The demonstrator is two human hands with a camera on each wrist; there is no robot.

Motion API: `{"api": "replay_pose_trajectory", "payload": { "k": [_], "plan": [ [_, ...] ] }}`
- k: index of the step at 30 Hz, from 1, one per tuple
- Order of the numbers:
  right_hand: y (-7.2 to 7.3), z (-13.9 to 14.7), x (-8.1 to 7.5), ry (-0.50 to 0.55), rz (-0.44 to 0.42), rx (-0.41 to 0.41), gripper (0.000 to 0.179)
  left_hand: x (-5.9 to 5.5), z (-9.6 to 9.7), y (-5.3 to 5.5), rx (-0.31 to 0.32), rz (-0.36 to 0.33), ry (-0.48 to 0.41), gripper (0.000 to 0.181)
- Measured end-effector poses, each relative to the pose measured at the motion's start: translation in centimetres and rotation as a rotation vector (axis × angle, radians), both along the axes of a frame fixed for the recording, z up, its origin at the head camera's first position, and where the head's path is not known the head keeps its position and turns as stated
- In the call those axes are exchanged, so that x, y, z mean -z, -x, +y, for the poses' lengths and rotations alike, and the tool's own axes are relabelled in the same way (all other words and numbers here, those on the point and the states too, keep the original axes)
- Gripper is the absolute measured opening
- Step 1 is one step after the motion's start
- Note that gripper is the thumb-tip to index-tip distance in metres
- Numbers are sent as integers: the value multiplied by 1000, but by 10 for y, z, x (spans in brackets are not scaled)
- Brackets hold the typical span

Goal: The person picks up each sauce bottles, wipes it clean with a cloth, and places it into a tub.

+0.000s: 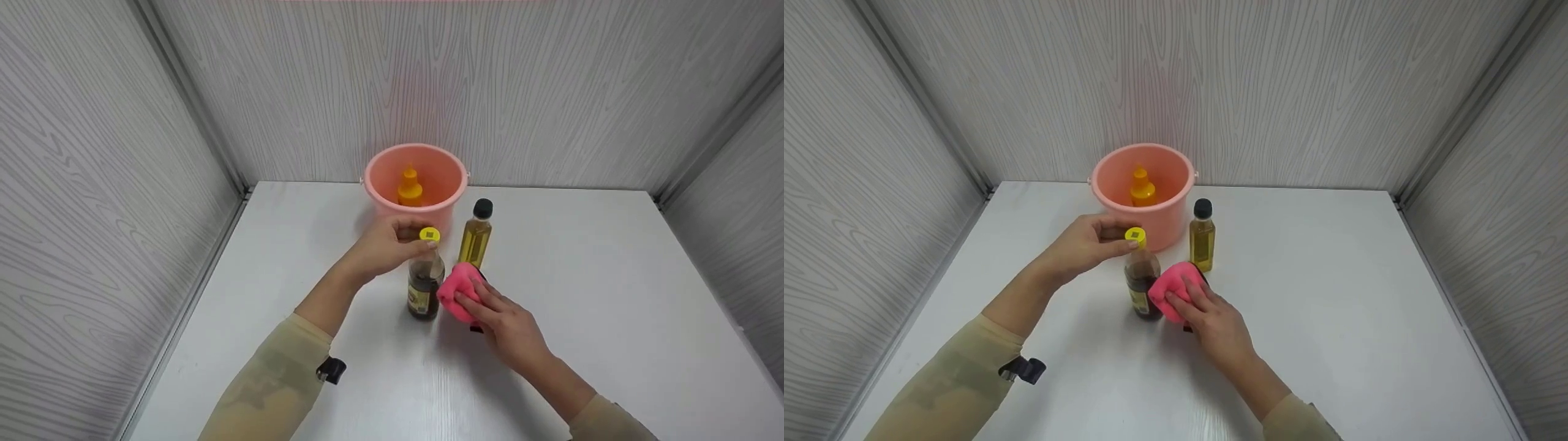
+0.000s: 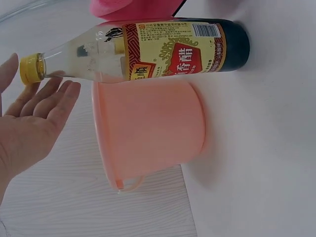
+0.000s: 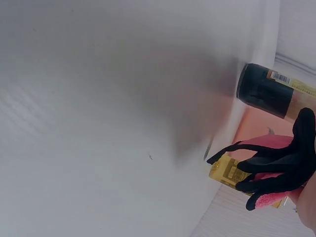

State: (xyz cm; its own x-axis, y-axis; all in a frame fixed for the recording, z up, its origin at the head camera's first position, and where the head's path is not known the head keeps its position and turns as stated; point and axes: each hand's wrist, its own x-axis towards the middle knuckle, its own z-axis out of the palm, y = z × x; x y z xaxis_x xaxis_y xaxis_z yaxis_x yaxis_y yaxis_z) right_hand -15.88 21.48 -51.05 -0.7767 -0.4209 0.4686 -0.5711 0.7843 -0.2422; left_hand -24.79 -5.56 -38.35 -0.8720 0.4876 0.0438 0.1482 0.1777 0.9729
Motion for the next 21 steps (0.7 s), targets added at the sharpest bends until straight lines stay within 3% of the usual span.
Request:
{"api": "replay_pose_trajectory", "payload": {
  "k": [6, 12, 21],
  "plan": [
    [4, -2, -10, 61, 125, -28, 75, -1, 4, 0, -51, -19, -11, 29],
    [13, -3, -19, 96, 245, -80, 68, -3, 3, 2, -40, -6, 3, 27],
    [20, -7, -35, 105, 275, -100, 69, -5, 1, 3, 13, 8, 26, 30]
  ]
}}
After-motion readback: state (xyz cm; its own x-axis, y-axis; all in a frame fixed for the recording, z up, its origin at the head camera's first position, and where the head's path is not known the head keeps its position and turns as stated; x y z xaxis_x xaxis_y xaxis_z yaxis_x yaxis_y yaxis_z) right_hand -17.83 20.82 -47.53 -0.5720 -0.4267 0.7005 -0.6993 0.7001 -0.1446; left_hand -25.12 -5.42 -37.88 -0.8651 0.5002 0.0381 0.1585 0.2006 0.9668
